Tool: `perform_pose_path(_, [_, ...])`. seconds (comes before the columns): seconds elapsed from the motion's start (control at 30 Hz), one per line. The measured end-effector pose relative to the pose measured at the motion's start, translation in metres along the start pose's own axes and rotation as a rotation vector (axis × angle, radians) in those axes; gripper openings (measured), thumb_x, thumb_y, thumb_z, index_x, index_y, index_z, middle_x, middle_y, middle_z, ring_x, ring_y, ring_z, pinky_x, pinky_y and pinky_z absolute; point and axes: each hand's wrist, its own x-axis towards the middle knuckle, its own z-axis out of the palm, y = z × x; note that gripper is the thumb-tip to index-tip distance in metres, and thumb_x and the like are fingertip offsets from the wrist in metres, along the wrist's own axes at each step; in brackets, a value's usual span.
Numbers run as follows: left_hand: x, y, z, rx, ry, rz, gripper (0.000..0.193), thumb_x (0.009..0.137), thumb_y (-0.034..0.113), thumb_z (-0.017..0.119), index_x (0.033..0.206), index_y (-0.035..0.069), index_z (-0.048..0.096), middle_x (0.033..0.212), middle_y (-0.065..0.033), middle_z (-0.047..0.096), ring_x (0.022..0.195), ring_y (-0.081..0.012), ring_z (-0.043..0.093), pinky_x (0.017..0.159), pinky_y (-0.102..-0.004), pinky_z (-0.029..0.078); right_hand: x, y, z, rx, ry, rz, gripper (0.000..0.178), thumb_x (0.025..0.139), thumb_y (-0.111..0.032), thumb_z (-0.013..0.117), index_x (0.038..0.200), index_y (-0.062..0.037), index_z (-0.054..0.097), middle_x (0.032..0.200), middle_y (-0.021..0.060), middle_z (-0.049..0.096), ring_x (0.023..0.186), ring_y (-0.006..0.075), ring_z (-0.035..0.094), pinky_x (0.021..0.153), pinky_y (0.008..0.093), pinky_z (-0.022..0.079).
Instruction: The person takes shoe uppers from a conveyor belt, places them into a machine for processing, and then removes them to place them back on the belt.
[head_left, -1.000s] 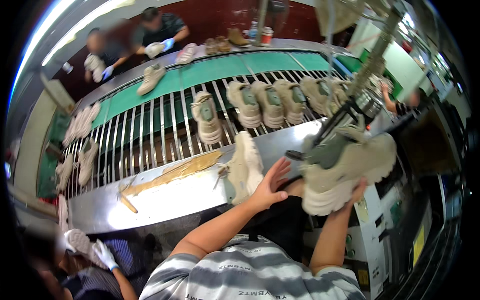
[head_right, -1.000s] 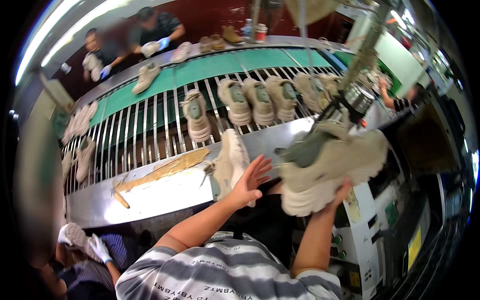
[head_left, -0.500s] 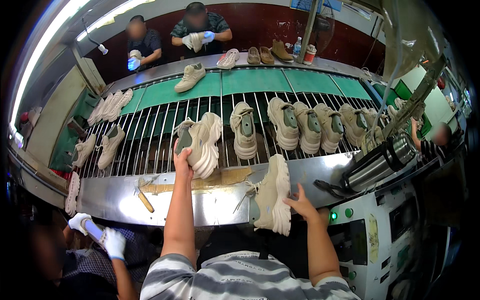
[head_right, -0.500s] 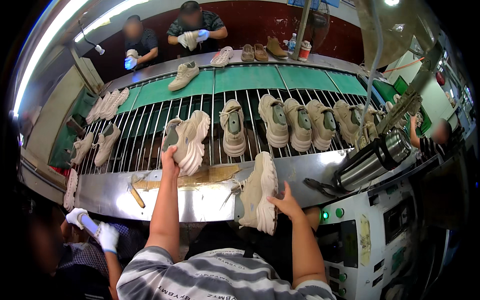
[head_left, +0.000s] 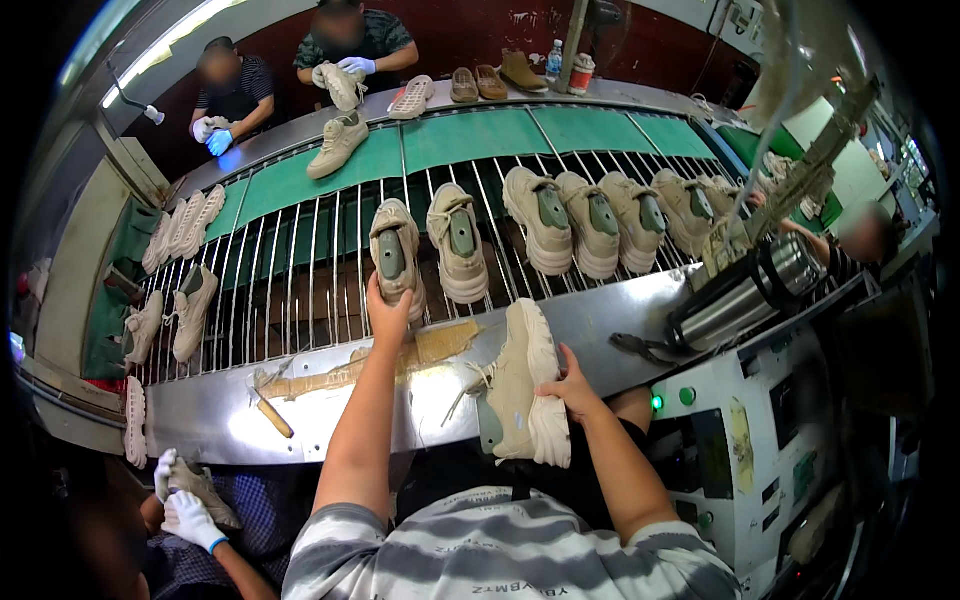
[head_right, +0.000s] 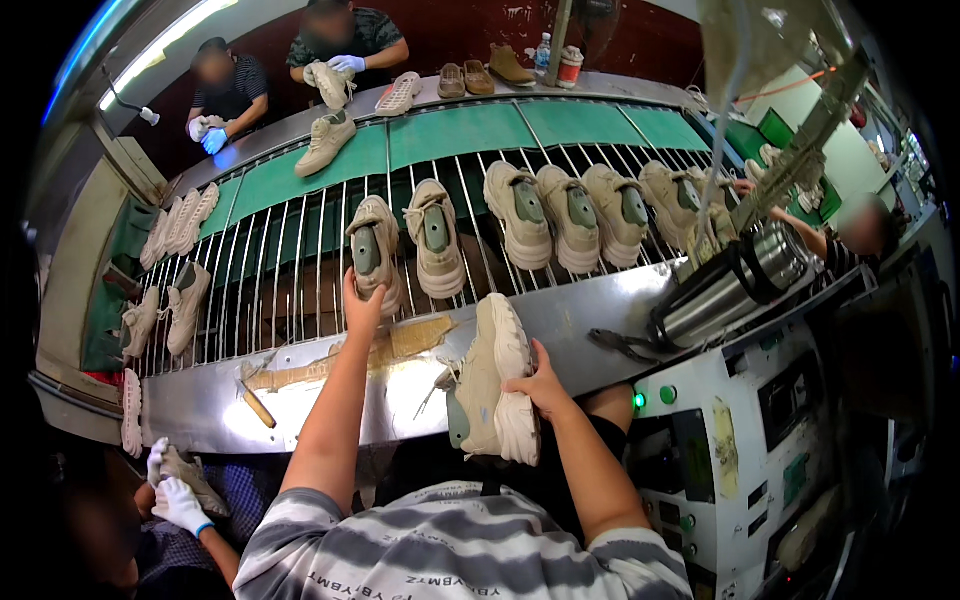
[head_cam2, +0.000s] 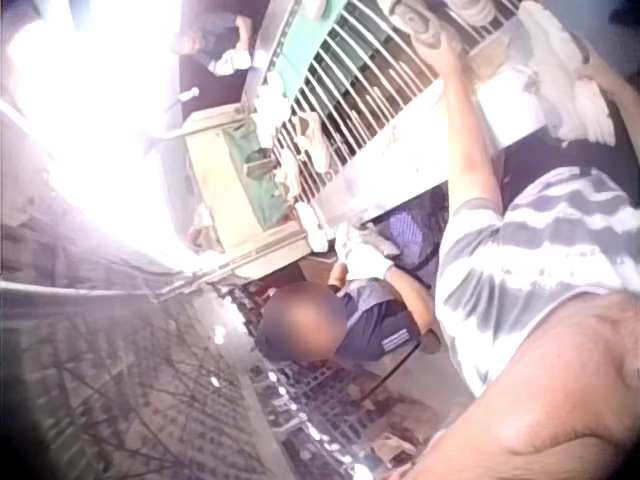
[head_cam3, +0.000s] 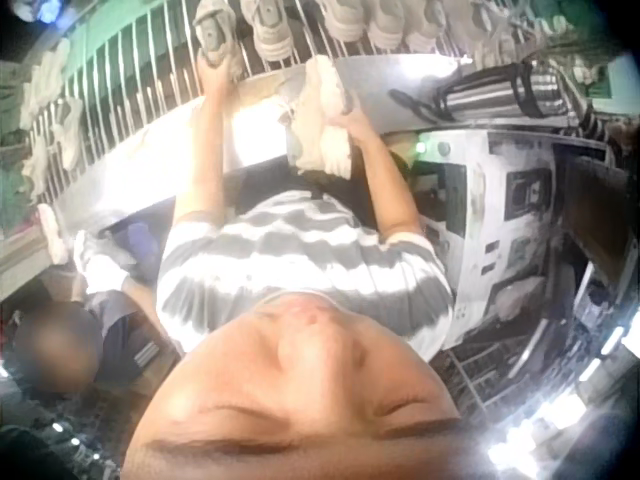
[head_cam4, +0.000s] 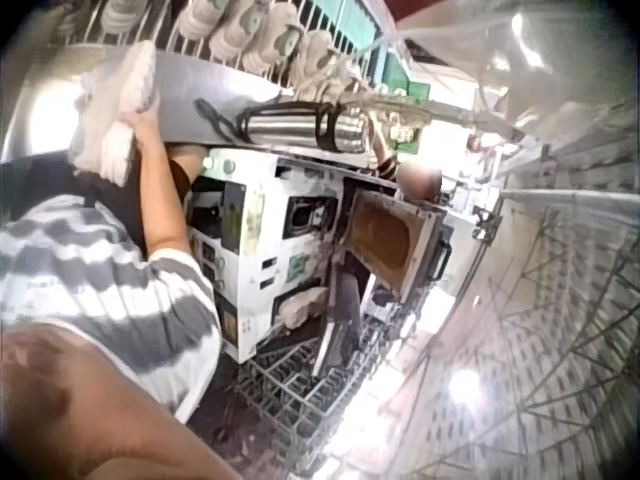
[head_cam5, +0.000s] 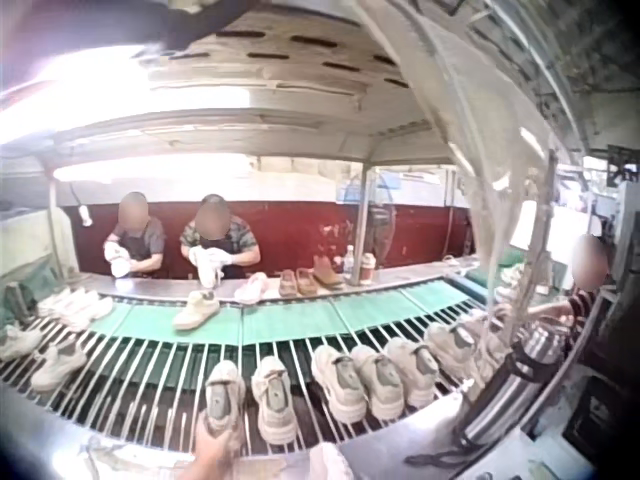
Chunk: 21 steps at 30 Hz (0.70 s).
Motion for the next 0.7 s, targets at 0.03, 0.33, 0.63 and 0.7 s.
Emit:
perform_pose_path(0.03, [-0.025,0.004,-0.006,-0.04,0.011,-0.063,0.07,0.076,0.012,0.071,0.137,0.002,0.038,0.123,-0.0132,0.053,0.109,-0.0235,0.054,0.093,-0.0343,0.043,-0.013,0.002,-0.002,0.043,-0.01,0.023,0.109,0.063,-0.001,0.076,0.15,-0.0099,0.012,0.136,0.0189,0.043,0.121,0.0317,0.048,0.1,0.0409,0.042])
perform_pose_path(0.33, [-0.179,0.063,-0.008,-0.541,-0.396,-0.391,0.008,0.086,0.002,0.056,0.09,0.001,0.063,0.074,-0.0016,0.06,0.065,-0.0085,0.056,0.06,-0.0224,0.046,-0.185,-0.013,-0.017,1.088,-0.235,0.02,0.06,0.084,-0.027,0.057,0.139,-0.008,0.043,0.129,0.0165,0.056,0.116,0.0303,0.056,0.097,0.0429,0.047])
perform_pose_path(0.63, [-0.204,0.099,0.096,-0.43,-0.643,-0.285,0.008,0.085,0.004,0.055,0.088,0.003,0.062,0.071,-0.0023,0.06,0.061,-0.0092,0.056,0.058,-0.0223,0.046,-0.294,-0.042,-0.137,1.166,0.015,-0.777,0.062,0.082,-0.028,0.058,0.139,-0.0087,0.042,0.128,0.0151,0.057,0.115,0.0306,0.056,0.097,0.043,0.047])
perform_pose_path(0.7, [-0.212,0.087,0.107,-0.38,-0.654,-0.233,0.008,0.085,0.003,0.055,0.088,0.002,0.062,0.072,-0.0023,0.06,0.063,-0.0088,0.056,0.059,-0.0227,0.046,-0.321,-0.045,-0.179,1.044,0.243,-0.872,0.062,0.082,-0.028,0.058,0.139,-0.0088,0.042,0.127,0.0148,0.057,0.115,0.0307,0.056,0.097,0.043,0.047])
